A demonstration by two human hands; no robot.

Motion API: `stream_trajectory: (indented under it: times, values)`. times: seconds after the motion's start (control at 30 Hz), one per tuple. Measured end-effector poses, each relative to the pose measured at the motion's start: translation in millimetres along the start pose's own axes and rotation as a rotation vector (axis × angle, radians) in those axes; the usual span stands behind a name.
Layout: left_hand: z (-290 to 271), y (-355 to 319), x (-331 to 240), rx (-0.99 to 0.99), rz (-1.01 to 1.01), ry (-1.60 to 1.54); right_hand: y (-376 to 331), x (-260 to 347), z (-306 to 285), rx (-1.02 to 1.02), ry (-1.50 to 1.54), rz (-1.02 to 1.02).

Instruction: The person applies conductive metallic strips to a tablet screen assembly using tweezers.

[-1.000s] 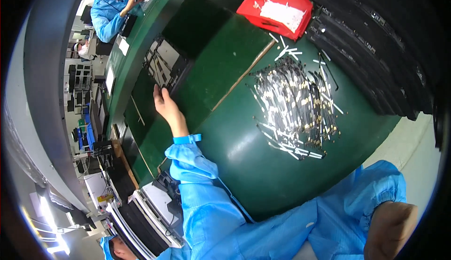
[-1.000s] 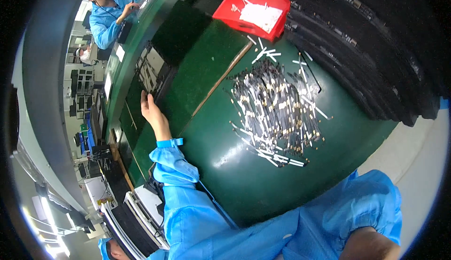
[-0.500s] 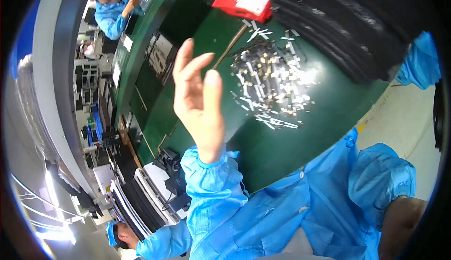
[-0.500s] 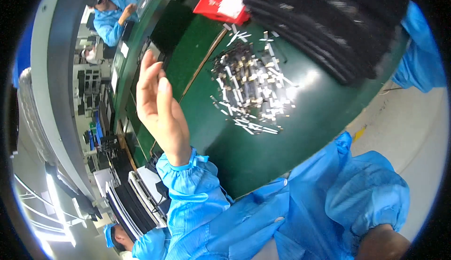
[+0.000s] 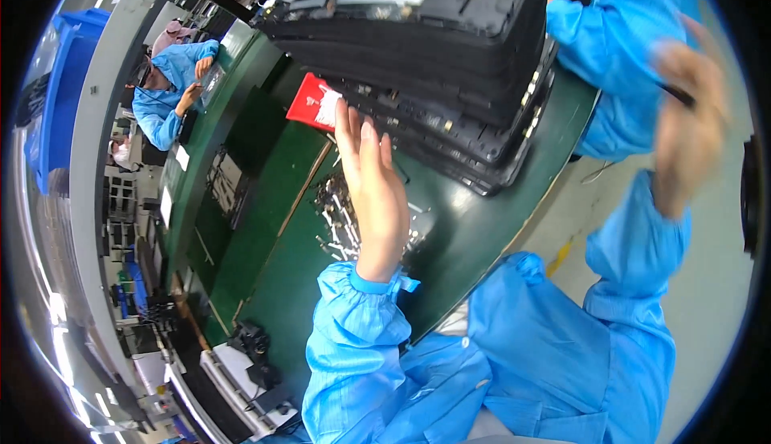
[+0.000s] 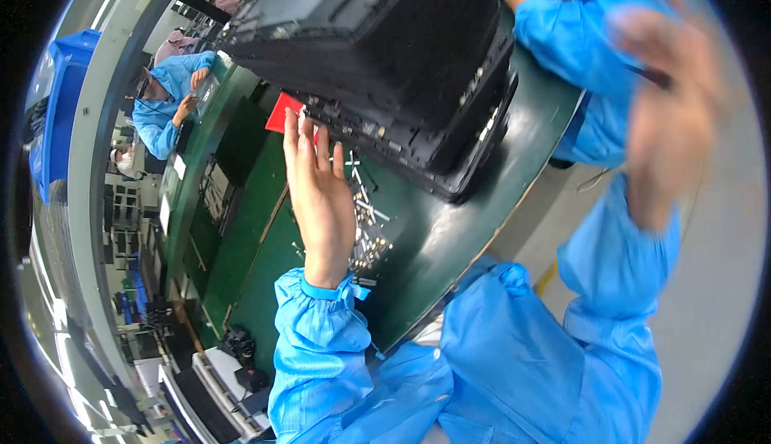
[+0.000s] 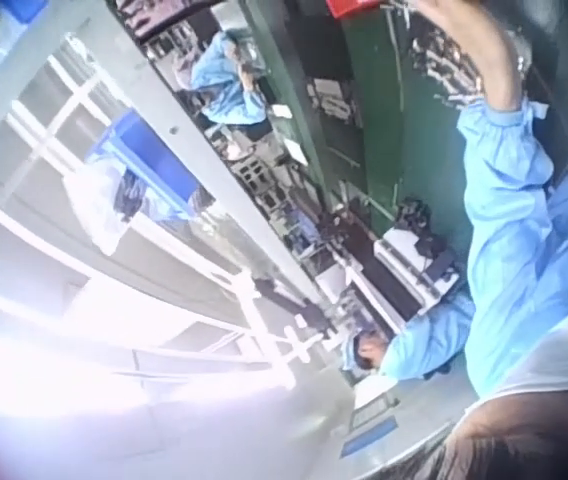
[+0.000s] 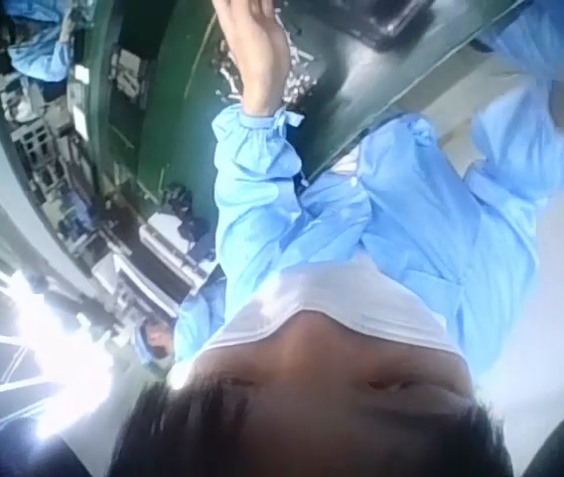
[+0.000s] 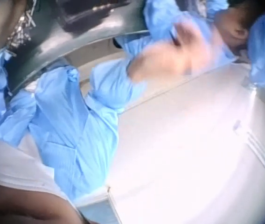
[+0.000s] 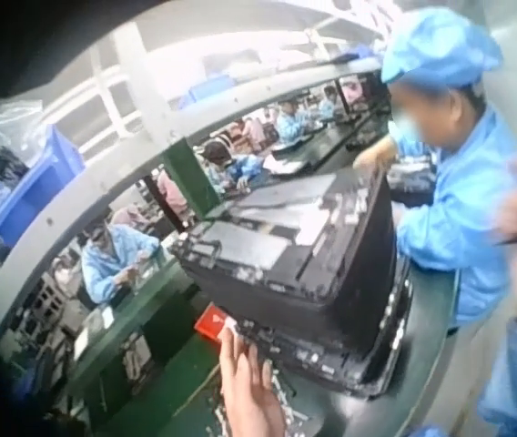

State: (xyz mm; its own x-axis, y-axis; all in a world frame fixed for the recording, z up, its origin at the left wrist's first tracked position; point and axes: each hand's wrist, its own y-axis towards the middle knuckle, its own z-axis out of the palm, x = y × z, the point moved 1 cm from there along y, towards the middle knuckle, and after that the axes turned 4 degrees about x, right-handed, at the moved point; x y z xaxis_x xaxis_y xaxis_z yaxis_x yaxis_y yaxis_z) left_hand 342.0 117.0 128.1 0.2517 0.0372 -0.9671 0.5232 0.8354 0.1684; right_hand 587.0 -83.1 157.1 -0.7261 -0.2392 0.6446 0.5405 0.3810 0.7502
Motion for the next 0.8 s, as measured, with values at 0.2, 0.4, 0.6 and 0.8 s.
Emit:
stream_trajectory:
  times: [0.2, 0.4, 0.6, 0.8]
  values:
    - [10.2, 17.3, 15.5, -0.112, 0.124, -0.04, 81.8, -131.7, 101.6, 0.352, 0.771, 0.672]
    - [44.1, 26.3, 6.9, -0.116, 0.134, 0.112, 127.9, -317.0, 68.3, 0.944, 1.446, 0.809]
    - [61.2, 29.2, 7.2, -0.273, 0.168, 0.106, 86.9, -184.0, 137.4, 1.086, 1.283, 0.731]
    - [64.3, 33.8, 5.9, -0.332, 0.168, 0.098, 121.7, -142.5, 133.2, 1.113, 1.087, 0.671]
